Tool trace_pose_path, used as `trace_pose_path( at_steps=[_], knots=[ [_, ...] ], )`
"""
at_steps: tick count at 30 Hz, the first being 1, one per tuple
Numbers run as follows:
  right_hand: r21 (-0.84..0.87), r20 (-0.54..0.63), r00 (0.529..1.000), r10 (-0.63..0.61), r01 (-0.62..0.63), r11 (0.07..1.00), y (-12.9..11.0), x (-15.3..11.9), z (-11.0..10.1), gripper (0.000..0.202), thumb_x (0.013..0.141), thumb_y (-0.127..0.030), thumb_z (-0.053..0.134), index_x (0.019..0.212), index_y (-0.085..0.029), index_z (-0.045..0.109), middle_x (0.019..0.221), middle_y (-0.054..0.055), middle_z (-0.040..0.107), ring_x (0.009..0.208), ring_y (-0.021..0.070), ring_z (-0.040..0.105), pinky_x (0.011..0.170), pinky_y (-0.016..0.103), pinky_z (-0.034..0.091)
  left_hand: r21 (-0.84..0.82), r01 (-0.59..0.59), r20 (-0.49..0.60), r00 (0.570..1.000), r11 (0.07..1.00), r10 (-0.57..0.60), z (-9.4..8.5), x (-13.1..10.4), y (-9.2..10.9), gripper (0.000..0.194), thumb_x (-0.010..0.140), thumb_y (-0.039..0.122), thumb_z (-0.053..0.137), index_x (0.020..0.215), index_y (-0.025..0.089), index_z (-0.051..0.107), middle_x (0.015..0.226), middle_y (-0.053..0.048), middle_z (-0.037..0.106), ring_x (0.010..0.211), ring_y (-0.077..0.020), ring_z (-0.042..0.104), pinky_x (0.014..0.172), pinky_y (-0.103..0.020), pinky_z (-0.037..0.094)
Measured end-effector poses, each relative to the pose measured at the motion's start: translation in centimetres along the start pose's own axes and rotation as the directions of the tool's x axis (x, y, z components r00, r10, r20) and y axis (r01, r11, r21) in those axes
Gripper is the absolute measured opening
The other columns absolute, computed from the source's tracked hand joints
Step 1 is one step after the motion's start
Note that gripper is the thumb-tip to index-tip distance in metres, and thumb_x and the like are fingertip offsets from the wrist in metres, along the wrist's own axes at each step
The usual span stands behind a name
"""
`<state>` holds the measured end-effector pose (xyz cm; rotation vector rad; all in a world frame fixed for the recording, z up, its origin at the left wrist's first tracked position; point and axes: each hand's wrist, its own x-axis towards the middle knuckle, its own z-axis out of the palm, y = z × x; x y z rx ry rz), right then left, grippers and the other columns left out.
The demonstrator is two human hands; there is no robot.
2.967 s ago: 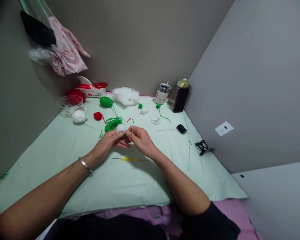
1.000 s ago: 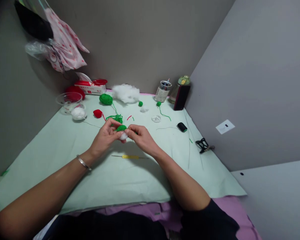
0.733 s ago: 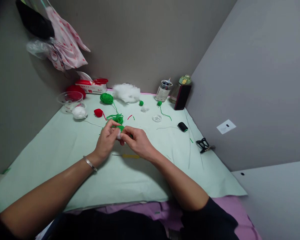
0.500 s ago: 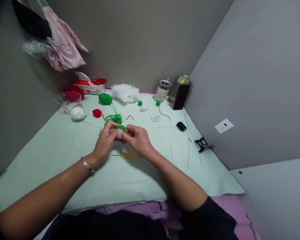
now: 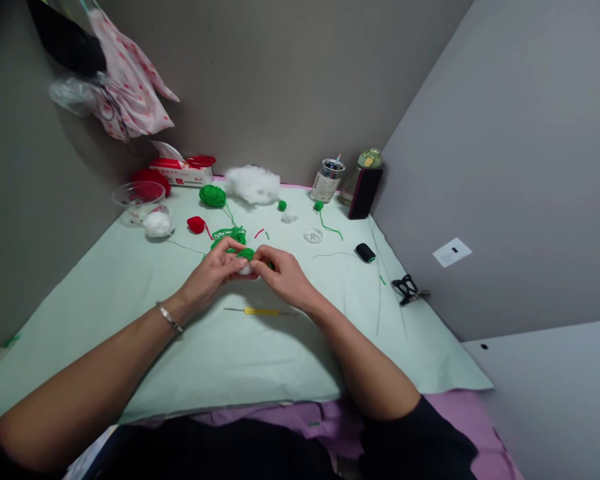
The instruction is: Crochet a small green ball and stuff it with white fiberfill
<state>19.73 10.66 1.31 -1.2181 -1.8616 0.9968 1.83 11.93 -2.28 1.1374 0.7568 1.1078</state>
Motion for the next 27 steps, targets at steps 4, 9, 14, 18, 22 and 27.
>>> trace_pose_path(
  at_steps=[4, 9, 14, 18, 22, 27],
  knots=[
    [-0.11, 0.053, 0.994, -0.095, 0.1, 0.989, -0.6, -0.6, 0.4, 0.019, 0.091, -0.029, 0.06, 0.077, -0.023, 0.049, 0.068, -0.006, 0.045, 0.064, 0.012, 0.036, 0.064, 0.028, 0.031, 0.027, -0.013, -0.12, 0.993, 1.0, 0.016, 0.5, -0.1, -0.4, 0.023, 0.083, 0.024, 0.072, 0.092, 0.024, 0.05, 0.065, 0.008, 0.062, 0.061, -0.0125, 0.064, 0.067, -0.028, 0.059],
    [-0.145, -0.022, 0.992, -0.128, 0.123, 0.982, -0.2, -0.6, 1.3, 0.022, 0.09, -0.029, 0.06, 0.074, -0.023, 0.046, 0.067, -0.005, 0.046, 0.064, 0.0119, 0.037, 0.063, 0.028, 0.031, 0.029, 0.001, -0.199, 0.98, 1.0, 0.005, 1.6, -0.4, -0.7, 0.014, 0.084, 0.02, 0.063, 0.085, 0.024, 0.049, 0.062, 0.008, 0.055, 0.058, -0.0129, 0.06, 0.063, -0.027, 0.056],
    [-0.027, -0.133, 0.99, -0.047, 0.043, 0.999, 0.9, 0.2, 1.4, 0.029, 0.087, -0.035, 0.065, 0.068, -0.022, 0.047, 0.064, -0.006, 0.043, 0.062, 0.0111, 0.035, 0.06, 0.028, 0.028, 0.01, -0.033, -0.178, 0.983, 0.999, 0.034, 1.7, -0.7, -0.3, 0.017, 0.086, 0.027, 0.067, 0.086, 0.023, 0.051, 0.078, 0.003, 0.065, 0.075, -0.0143, 0.066, 0.077, -0.03, 0.059],
    [0.064, -0.165, 0.986, 0.005, 0.006, 0.998, 0.8, 0.4, 1.1, 0.033, 0.082, -0.039, 0.07, 0.064, -0.022, 0.049, 0.059, -0.007, 0.038, 0.06, 0.0102, 0.031, 0.058, 0.028, 0.025, 0.022, -0.063, -0.078, 0.995, 0.998, 0.064, 1.2, -0.8, 0.3, 0.029, 0.089, 0.031, 0.072, 0.115, 0.024, 0.064, 0.092, 0.001, 0.071, 0.089, -0.0163, 0.069, 0.089, -0.032, 0.06],
    [0.19, -0.164, 0.982, 0.093, -0.062, 0.98, 0.6, 0.4, 0.7, 0.035, 0.078, -0.041, 0.075, 0.062, -0.021, 0.053, 0.056, -0.008, 0.041, 0.058, 0.0095, 0.032, 0.057, 0.027, 0.026, 0.048, -0.035, 0.057, 0.998, 0.998, 0.032, 0.6, -0.7, 0.5, 0.041, 0.092, 0.036, 0.073, 0.131, 0.021, 0.069, 0.107, -0.004, 0.076, 0.1, -0.0189, 0.072, 0.101, -0.036, 0.058],
    [0.269, -0.082, 0.987, 0.14, -0.113, 0.956, 0.5, 0.5, 0.1, 0.033, 0.08, -0.046, 0.073, 0.067, -0.021, 0.056, 0.06, -0.005, 0.052, 0.059, 0.0113, 0.043, 0.057, 0.026, 0.033, 0.07, 0.007, 0.088, 0.996, 0.997, -0.013, 0.2, -0.3, 0.3, 0.04, 0.092, 0.037, 0.074, 0.128, 0.019, 0.071, 0.108, -0.007, 0.079, 0.098, -0.021, 0.077, 0.099, -0.038, 0.061]
  ],
)
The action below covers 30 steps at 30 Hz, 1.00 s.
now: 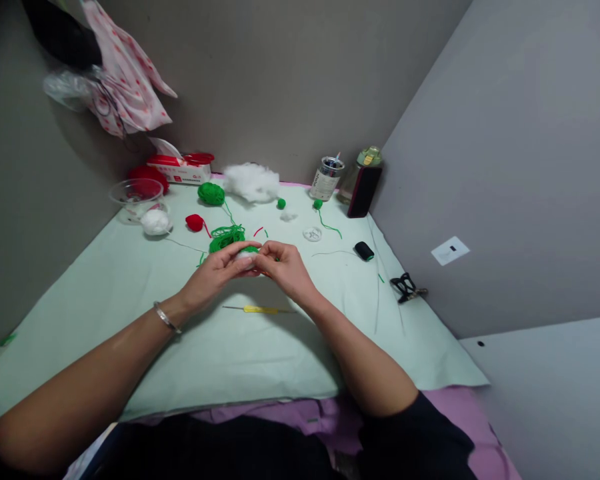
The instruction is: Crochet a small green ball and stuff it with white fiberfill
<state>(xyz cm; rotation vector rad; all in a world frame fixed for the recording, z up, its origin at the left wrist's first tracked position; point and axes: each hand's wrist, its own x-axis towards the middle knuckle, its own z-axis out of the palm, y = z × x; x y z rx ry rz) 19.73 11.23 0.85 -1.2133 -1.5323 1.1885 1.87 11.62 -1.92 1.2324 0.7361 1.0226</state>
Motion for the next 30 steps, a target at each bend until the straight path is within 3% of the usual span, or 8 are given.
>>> trace_pose_path(
  at_steps=[4, 8, 11, 15, 20, 24, 30],
  knots=[
    [-0.007, 0.115, 0.993, -0.028, 0.029, 1.0, -0.3, -0.4, 0.1, 0.027, 0.089, -0.044, 0.064, 0.075, -0.021, 0.058, 0.067, -0.003, 0.055, 0.063, 0.0124, 0.047, 0.061, 0.027, 0.037, 0.018, 0.005, -0.071, 0.997, 1.0, -0.004, 0.0, 0.3, -0.3, 0.029, 0.089, 0.034, 0.072, 0.113, 0.017, 0.072, 0.092, -0.004, 0.078, 0.08, -0.0198, 0.076, 0.082, -0.036, 0.065],
    [-0.224, 0.134, 0.983, -0.128, 0.156, 0.962, 0.0, -0.9, 1.3, 0.01, 0.087, -0.031, 0.062, 0.083, -0.022, 0.059, 0.073, -0.002, 0.062, 0.066, 0.0136, 0.049, 0.064, 0.028, 0.037, 0.054, -0.023, -0.215, 0.976, 0.998, 0.034, 0.1, 0.6, -1.0, 0.014, 0.082, 0.021, 0.069, 0.096, 0.019, 0.071, 0.073, 0.004, 0.069, 0.061, -0.0133, 0.064, 0.062, -0.025, 0.057],
    [-0.342, 0.122, 0.975, -0.184, 0.216, 0.915, 0.4, -1.0, 2.0, 0.006, 0.085, -0.026, 0.063, 0.084, -0.023, 0.058, 0.072, -0.003, 0.063, 0.063, 0.0129, 0.046, 0.064, 0.028, 0.035, 0.036, -0.01, -0.268, 0.963, 0.999, 0.02, 0.4, 0.8, -1.5, 0.013, 0.082, 0.021, 0.064, 0.093, 0.02, 0.07, 0.067, 0.005, 0.065, 0.056, -0.013, 0.06, 0.055, -0.023, 0.052],
    [-0.345, 0.025, 0.978, -0.205, 0.201, 0.917, 1.0, -0.5, 1.9, 0.017, 0.085, -0.03, 0.063, 0.075, -0.023, 0.051, 0.067, -0.004, 0.056, 0.062, 0.0124, 0.042, 0.064, 0.027, 0.034, -0.057, 0.036, -0.231, 0.972, 0.998, -0.048, 1.0, 0.6, -1.5, 0.019, 0.085, 0.024, 0.06, 0.099, 0.018, 0.071, 0.069, 0.002, 0.068, 0.06, -0.0149, 0.065, 0.059, -0.025, 0.056],
    [-0.257, -0.058, 0.987, -0.151, 0.131, 0.957, 1.3, 0.3, 0.9, 0.027, 0.087, -0.041, 0.064, 0.071, -0.023, 0.052, 0.062, -0.005, 0.047, 0.06, 0.0122, 0.04, 0.058, 0.027, 0.033, -0.145, 0.058, -0.107, 0.992, 0.988, -0.074, 1.5, -0.2, -0.5, 0.027, 0.091, 0.039, 0.067, 0.105, 0.018, 0.074, 0.096, -0.006, 0.077, 0.084, -0.0197, 0.075, 0.079, -0.032, 0.063],
    [-0.218, -0.02, 0.992, -0.122, 0.115, 0.969, 0.8, 0.5, 0.1, 0.032, 0.087, -0.047, 0.065, 0.071, -0.022, 0.055, 0.06, -0.005, 0.05, 0.058, 0.012, 0.042, 0.057, 0.027, 0.035, -0.163, 0.064, -0.041, 0.997, 0.985, -0.072, 1.3, -0.2, -0.4, 0.032, 0.09, 0.043, 0.072, 0.108, 0.016, 0.076, 0.103, -0.009, 0.078, 0.09, -0.0214, 0.076, 0.09, -0.038, 0.064],
    [-0.176, 0.126, 0.986, -0.105, 0.126, 0.976, -0.2, -0.3, -0.1, 0.023, 0.093, -0.038, 0.06, 0.078, -0.021, 0.058, 0.074, -0.001, 0.06, 0.07, 0.0135, 0.05, 0.067, 0.028, 0.04, -0.098, 0.026, -0.096, 0.995, 0.995, -0.036, 0.5, 0.4, -1.1, 0.032, 0.084, 0.038, 0.076, 0.107, 0.016, 0.075, 0.086, -0.004, 0.077, 0.08, -0.0199, 0.075, 0.085, -0.037, 0.065]
  ],
)
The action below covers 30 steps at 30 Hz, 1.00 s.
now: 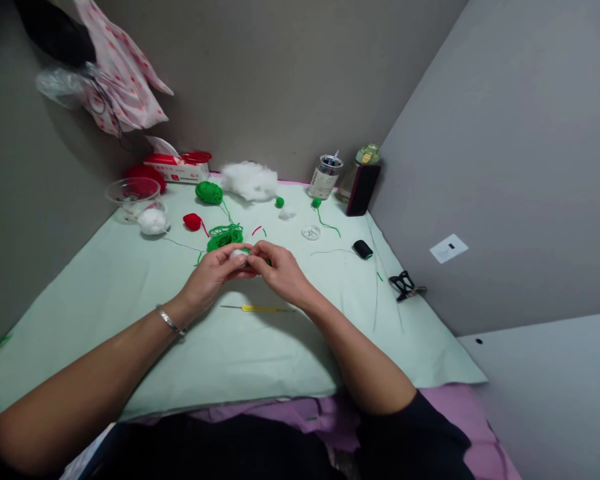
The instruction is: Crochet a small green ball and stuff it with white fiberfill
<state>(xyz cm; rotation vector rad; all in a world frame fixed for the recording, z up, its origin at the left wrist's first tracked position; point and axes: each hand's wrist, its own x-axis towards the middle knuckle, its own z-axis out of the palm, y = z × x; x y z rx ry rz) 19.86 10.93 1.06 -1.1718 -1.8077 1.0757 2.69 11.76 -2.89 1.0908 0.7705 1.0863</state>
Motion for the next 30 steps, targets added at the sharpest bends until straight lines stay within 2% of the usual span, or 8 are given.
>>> trace_pose_path(
  at_steps=[6, 9, 13, 16, 21, 24, 26, 30],
  knots=[
    [-0.001, -0.069, 0.997, 0.043, -0.043, 0.999, 0.0, -0.6, 2.0, 0.014, 0.088, -0.027, 0.062, 0.075, -0.021, 0.06, 0.07, -0.002, 0.06, 0.068, 0.0147, 0.048, 0.069, 0.03, 0.037, 0.16, -0.082, -0.126, 0.987, 0.984, 0.103, -0.2, 0.6, -0.1, 0.011, 0.077, 0.018, 0.072, 0.088, 0.019, 0.075, 0.069, 0.004, 0.067, 0.059, -0.0118, 0.06, 0.062, -0.024, 0.057],
    [0.051, -0.077, 0.995, 0.063, -0.059, 0.997, 0.3, -0.3, 2.5, 0.016, 0.088, -0.029, 0.063, 0.075, -0.021, 0.061, 0.072, -0.001, 0.064, 0.07, 0.015, 0.052, 0.071, 0.029, 0.041, 0.211, -0.123, -0.166, 0.973, 0.97, 0.159, 0.0, 0.4, -0.2, 0.015, 0.078, 0.014, 0.066, 0.09, 0.02, 0.074, 0.073, 0.005, 0.067, 0.058, -0.0114, 0.06, 0.06, -0.023, 0.055],
    [0.161, -0.052, 0.994, 0.091, -0.082, 0.984, 1.0, 0.4, 2.1, 0.027, 0.088, -0.042, 0.065, 0.072, -0.021, 0.057, 0.071, 0.001, 0.067, 0.072, 0.0162, 0.062, 0.073, 0.031, 0.049, 0.222, -0.139, -0.14, 0.975, 0.965, 0.173, 0.5, -0.1, -0.3, 0.022, 0.084, 0.016, 0.064, 0.104, 0.02, 0.071, 0.073, 0.004, 0.069, 0.063, -0.0143, 0.067, 0.068, -0.027, 0.059],
    [0.192, -0.042, 0.994, 0.106, -0.096, 0.977, 1.6, 0.6, 1.6, 0.032, 0.084, -0.047, 0.069, 0.071, -0.02, 0.059, 0.07, 0.001, 0.066, 0.071, 0.0155, 0.061, 0.072, 0.03, 0.049, 0.207, -0.121, -0.093, 0.985, 0.971, 0.143, 0.4, -0.4, 0.0, 0.025, 0.086, 0.017, 0.065, 0.11, 0.018, 0.071, 0.085, 0.0, 0.074, 0.074, -0.0158, 0.072, 0.08, -0.031, 0.062],
    [0.155, -0.095, 0.987, 0.126, -0.11, 0.982, 2.0, 0.8, 1.1, 0.035, 0.081, -0.052, 0.071, 0.07, -0.02, 0.061, 0.062, -0.003, 0.058, 0.059, 0.0115, 0.047, 0.059, 0.027, 0.036, 0.145, -0.032, 0.045, 0.999, 0.989, 0.026, -0.5, -0.5, 1.4, 0.049, 0.084, 0.018, 0.073, 0.132, 0.016, 0.07, 0.105, -0.006, 0.079, 0.097, -0.0216, 0.075, 0.101, -0.041, 0.06],
    [0.112, -0.136, 0.984, 0.118, -0.103, 0.988, 1.8, 0.8, 0.7, 0.036, 0.082, -0.052, 0.072, 0.069, -0.02, 0.062, 0.057, -0.005, 0.051, 0.056, 0.0107, 0.038, 0.056, 0.027, 0.029, 0.084, 0.011, 0.081, 0.997, 0.996, -0.018, -0.9, -0.3, 1.9, 0.047, 0.092, 0.029, 0.07, 0.137, 0.016, 0.069, 0.116, -0.009, 0.078, 0.11, -0.0236, 0.074, 0.108, -0.042, 0.057],
    [0.087, -0.145, 0.984, 0.108, -0.096, 0.992, 1.7, 0.7, 0.6, 0.037, 0.082, -0.052, 0.072, 0.068, -0.019, 0.063, 0.056, -0.005, 0.048, 0.056, 0.0106, 0.036, 0.055, 0.027, 0.027, 0.054, 0.016, 0.067, 0.998, 0.998, -0.02, -1.0, -0.2, 1.8, 0.044, 0.094, 0.033, 0.069, 0.134, 0.016, 0.07, 0.118, -0.009, 0.077, 0.112, -0.0225, 0.073, 0.109, -0.041, 0.057],
    [0.048, -0.122, 0.988, 0.091, -0.085, 0.995, 1.4, 0.5, 0.6, 0.037, 0.085, -0.052, 0.07, 0.069, -0.019, 0.063, 0.056, -0.005, 0.049, 0.056, 0.0105, 0.034, 0.055, 0.027, 0.026, 0.037, 0.003, 0.007, 1.0, 0.999, -0.003, -0.8, 0.0, 1.2, 0.041, 0.087, 0.028, 0.077, 0.126, 0.016, 0.072, 0.108, -0.006, 0.077, 0.099, -0.019, 0.075, 0.101, -0.038, 0.062]
  ],
)
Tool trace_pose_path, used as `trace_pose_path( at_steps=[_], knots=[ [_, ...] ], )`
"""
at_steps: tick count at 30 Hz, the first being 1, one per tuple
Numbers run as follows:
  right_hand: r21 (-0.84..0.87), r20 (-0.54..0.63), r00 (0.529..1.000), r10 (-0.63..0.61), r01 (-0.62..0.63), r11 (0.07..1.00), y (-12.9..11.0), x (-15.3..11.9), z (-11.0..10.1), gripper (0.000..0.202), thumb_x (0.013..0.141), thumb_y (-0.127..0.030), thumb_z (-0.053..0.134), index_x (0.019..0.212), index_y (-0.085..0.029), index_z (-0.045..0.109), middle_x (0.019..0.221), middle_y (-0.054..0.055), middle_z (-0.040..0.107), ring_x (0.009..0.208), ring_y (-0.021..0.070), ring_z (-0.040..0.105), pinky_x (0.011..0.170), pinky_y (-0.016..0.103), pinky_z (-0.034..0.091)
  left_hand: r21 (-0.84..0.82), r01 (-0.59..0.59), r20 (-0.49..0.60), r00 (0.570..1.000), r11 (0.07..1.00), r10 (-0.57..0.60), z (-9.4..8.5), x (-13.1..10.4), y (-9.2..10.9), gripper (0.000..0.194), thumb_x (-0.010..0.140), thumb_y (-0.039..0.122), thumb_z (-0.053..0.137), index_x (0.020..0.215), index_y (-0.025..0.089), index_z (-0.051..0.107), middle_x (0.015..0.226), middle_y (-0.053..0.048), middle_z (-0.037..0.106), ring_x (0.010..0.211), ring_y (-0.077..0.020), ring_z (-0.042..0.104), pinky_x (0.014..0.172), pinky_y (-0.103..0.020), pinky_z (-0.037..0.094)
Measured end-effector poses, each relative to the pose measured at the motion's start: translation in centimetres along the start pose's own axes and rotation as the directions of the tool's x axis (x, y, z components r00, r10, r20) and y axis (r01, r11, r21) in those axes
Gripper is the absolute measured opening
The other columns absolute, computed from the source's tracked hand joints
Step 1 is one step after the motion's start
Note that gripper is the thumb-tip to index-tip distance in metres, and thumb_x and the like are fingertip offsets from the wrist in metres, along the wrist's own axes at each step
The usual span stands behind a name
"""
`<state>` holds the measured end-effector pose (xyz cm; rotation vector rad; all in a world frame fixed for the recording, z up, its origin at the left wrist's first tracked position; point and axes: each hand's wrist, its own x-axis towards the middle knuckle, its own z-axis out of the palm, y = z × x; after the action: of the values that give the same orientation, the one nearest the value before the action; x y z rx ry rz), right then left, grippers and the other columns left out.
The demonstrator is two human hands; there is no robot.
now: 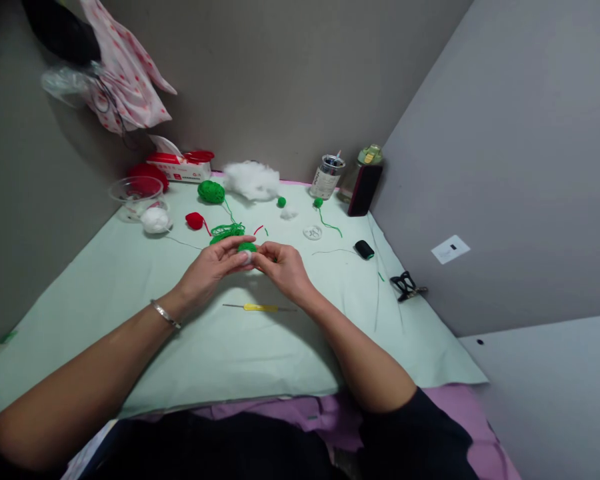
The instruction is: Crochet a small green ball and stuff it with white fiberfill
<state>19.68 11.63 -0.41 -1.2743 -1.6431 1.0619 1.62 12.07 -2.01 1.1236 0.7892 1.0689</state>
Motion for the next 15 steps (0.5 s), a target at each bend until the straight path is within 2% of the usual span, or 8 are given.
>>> trace_pose_path(
  at_steps=[4, 9, 15],
  knots=[
    [-0.037, 0.023, 0.999, -0.032, 0.033, 0.999, -0.5, -0.6, 0.5, 0.031, 0.089, -0.045, 0.065, 0.073, -0.019, 0.063, 0.064, -0.002, 0.059, 0.061, 0.012, 0.041, 0.059, 0.027, 0.032, 0.008, -0.031, -0.09, 0.995, 0.999, 0.031, 0.4, 0.1, -0.5, 0.029, 0.082, 0.02, 0.077, 0.109, 0.016, 0.071, 0.089, -0.001, 0.073, 0.082, -0.0155, 0.072, 0.084, -0.032, 0.065],
    [-0.167, -0.001, 0.992, -0.124, 0.122, 0.978, -1.1, -1.3, 1.3, 0.029, 0.091, -0.039, 0.062, 0.07, -0.02, 0.057, 0.063, -0.003, 0.055, 0.06, 0.0114, 0.042, 0.06, 0.027, 0.031, 0.006, -0.035, -0.164, 0.986, 0.999, 0.035, 1.1, 0.1, -0.9, 0.02, 0.082, 0.02, 0.071, 0.101, 0.018, 0.069, 0.071, 0.002, 0.068, 0.065, -0.0149, 0.068, 0.067, -0.03, 0.064],
    [-0.126, -0.007, 0.999, -0.045, 0.044, 0.991, -0.8, -0.7, 1.0, 0.027, 0.087, -0.036, 0.063, 0.067, -0.02, 0.056, 0.06, -0.004, 0.05, 0.059, 0.0109, 0.038, 0.059, 0.027, 0.028, -0.025, -0.009, -0.173, 0.985, 1.0, 0.004, 1.5, -0.2, -0.9, 0.017, 0.085, 0.023, 0.069, 0.1, 0.018, 0.069, 0.075, 0.002, 0.072, 0.07, -0.0145, 0.07, 0.073, -0.03, 0.063]
  ],
)
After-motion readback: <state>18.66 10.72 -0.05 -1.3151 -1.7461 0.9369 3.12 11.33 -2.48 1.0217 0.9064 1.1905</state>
